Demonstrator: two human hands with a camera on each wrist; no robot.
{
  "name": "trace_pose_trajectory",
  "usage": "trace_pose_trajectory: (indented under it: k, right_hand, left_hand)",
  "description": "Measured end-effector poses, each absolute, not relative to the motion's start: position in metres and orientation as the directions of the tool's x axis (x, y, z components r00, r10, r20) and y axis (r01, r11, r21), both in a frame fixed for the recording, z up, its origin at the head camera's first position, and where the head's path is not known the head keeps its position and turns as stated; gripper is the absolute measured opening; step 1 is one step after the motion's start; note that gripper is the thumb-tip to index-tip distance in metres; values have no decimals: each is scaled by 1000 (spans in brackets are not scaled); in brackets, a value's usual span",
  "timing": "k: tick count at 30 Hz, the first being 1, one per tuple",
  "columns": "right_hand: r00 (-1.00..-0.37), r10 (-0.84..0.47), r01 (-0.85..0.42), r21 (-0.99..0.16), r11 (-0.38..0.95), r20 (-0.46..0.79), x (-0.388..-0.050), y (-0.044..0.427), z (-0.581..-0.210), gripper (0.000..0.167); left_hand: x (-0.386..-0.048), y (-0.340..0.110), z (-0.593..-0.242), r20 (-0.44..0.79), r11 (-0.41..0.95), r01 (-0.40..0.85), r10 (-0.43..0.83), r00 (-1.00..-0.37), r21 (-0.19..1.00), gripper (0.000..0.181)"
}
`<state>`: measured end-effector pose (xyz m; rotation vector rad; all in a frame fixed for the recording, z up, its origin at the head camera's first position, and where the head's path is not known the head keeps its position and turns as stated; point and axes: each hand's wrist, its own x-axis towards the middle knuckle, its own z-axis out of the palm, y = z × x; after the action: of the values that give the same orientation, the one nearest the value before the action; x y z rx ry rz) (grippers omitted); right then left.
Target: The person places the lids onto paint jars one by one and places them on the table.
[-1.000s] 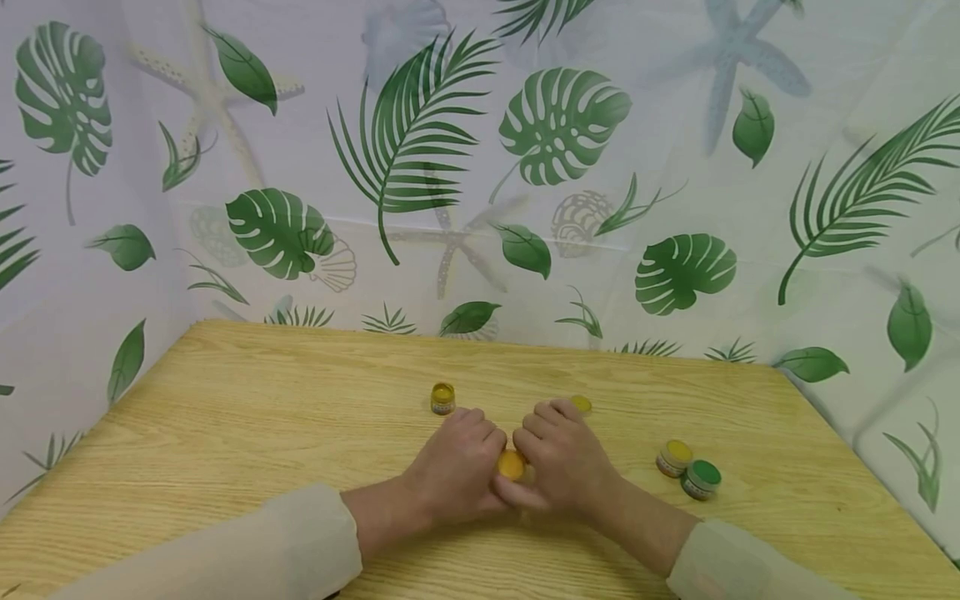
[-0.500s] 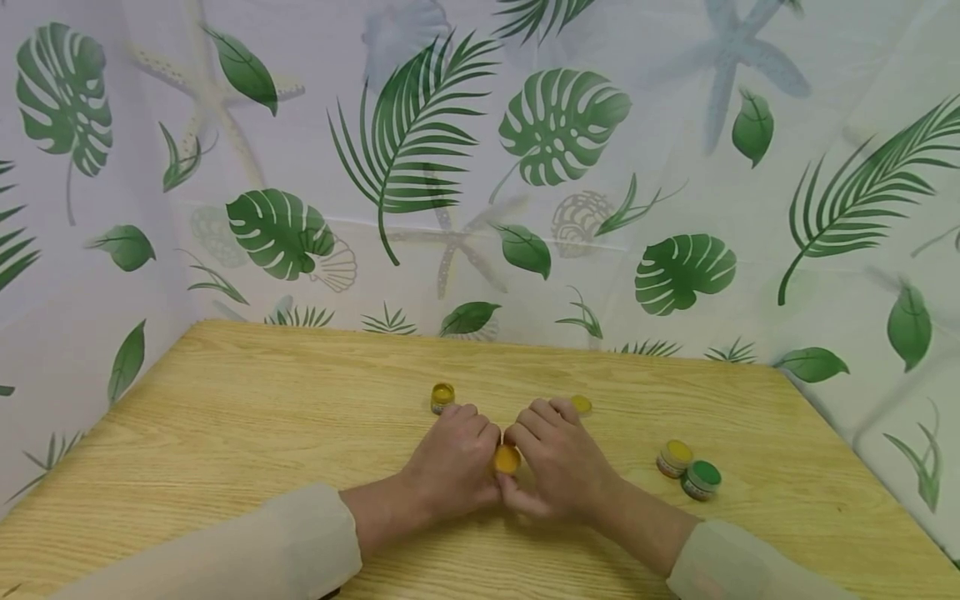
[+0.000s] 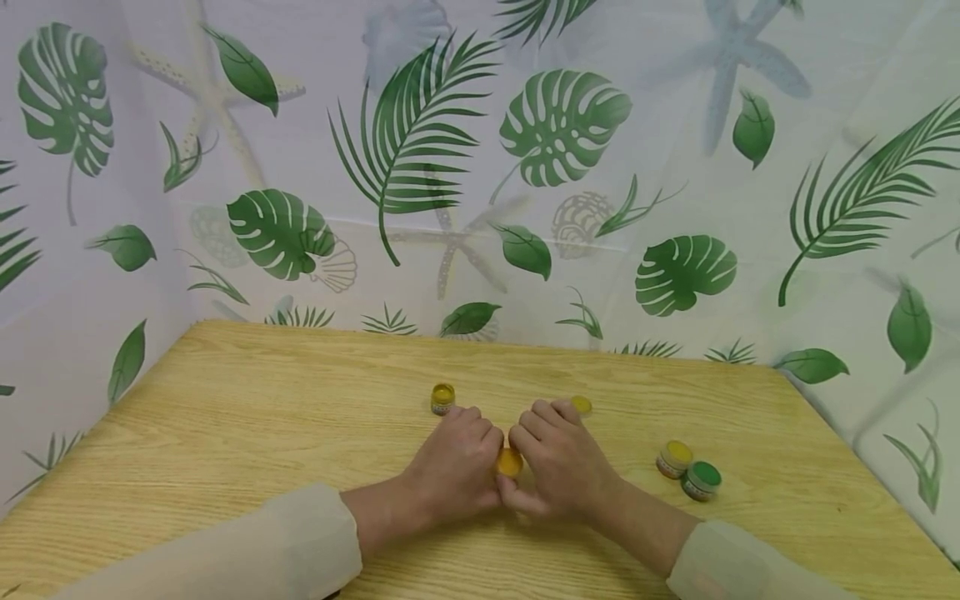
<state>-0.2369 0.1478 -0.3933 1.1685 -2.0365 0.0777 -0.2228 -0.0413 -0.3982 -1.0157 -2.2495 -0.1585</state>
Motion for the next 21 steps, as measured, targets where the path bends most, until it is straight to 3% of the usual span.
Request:
trace_pose_trajectory:
  k: [8,12,15,21]
  right_hand:
    - [-226,-731,-749,365,553,644,-237,145,-395,41]
    - [-230,-740,-743,377,553,633,-237,145,-396,41]
    - [-263,-739,-738,364,568,620,-235,146,-397,41]
    - [-410,-724,-733,271,623,555,-234,148,-397,40]
  left_hand:
    - [-220,-41,-401,562,687,710,653,-508,-156,34]
    - [-220,-40,-403,535,681,717,666,-520,-150,31]
    - [-220,-39,-405,512,676,726,671,-536,-126,30]
    - [-221,-39,-402,379,688,726,670,-638,5,40]
